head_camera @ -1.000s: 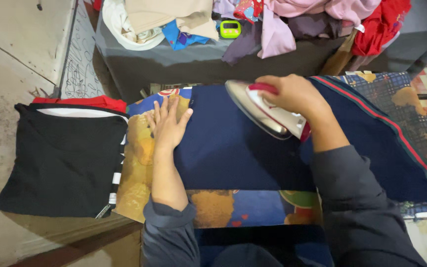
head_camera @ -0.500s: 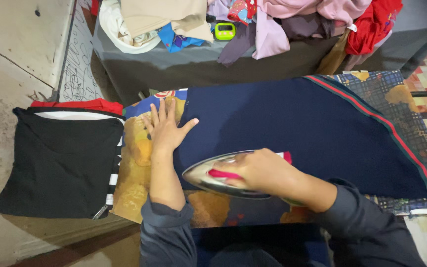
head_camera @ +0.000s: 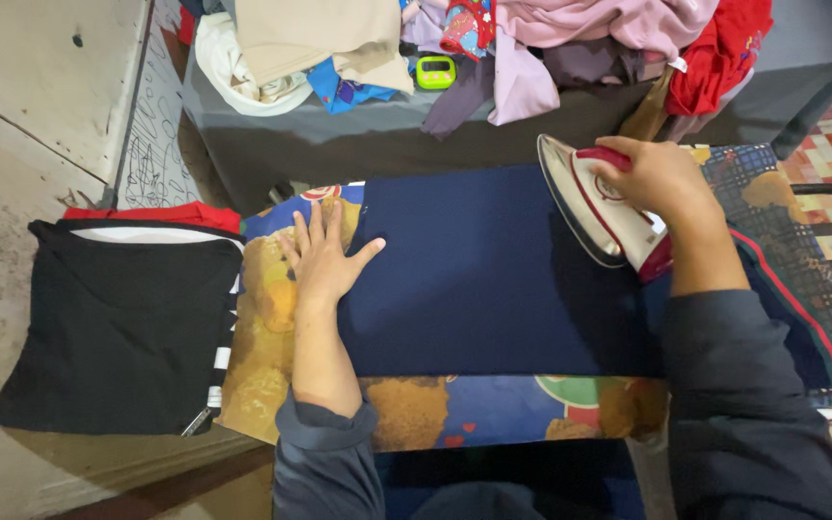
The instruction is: The person folds a black and white striped garment on a table, then irons a dark blue garment using a handheld iron. The person smooths the fabric with their hands before and after ironing, then folds the blue garment.
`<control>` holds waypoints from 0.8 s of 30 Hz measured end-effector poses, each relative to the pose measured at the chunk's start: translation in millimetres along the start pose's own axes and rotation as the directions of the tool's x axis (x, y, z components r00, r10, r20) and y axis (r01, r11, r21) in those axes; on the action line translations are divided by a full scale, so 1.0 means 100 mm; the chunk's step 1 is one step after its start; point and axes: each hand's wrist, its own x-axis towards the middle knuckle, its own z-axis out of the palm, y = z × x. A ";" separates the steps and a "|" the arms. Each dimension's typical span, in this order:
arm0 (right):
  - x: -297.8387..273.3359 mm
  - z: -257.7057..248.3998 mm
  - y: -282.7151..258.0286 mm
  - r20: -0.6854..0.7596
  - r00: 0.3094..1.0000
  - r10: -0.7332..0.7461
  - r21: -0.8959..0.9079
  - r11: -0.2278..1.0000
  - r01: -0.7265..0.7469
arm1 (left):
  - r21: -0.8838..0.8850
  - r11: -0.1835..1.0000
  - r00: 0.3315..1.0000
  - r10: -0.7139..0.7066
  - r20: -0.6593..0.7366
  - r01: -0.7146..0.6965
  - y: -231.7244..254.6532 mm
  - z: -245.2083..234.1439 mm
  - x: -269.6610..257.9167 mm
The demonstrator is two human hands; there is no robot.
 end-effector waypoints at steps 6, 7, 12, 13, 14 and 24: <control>-0.12 -0.04 -0.32 0.211 0.967 -0.144 0.272 0.959 0.083 | -0.026 0.999 1.000 -0.021 0.018 0.021 -0.05 0.06 0.03; -0.17 -0.05 -0.46 0.263 0.948 -0.179 0.285 0.953 0.101 | -0.036 0.999 1.000 -0.026 0.016 0.027 -0.05 0.07 0.04; -0.67 -0.01 -1.50 0.440 0.830 -0.344 0.221 0.937 0.271 | -0.028 0.999 1.000 -0.027 0.010 0.027 -0.03 0.05 0.03; -0.80 0.00 -1.69 0.368 0.827 -0.425 0.266 0.900 0.345 | -0.022 0.999 1.000 -0.024 0.014 0.025 -0.03 0.03 0.03; -0.92 -0.01 -1.83 0.294 0.816 -0.498 0.303 0.858 0.415 | -0.016 1.000 1.000 -0.021 0.021 0.021 -0.01 0.03 0.01; -1.32 -0.37 -0.98 0.356 0.930 -0.092 0.132 0.990 0.048 | 0.013 1.000 1.000 0.002 0.009 -0.002 0.00 0.02 -0.01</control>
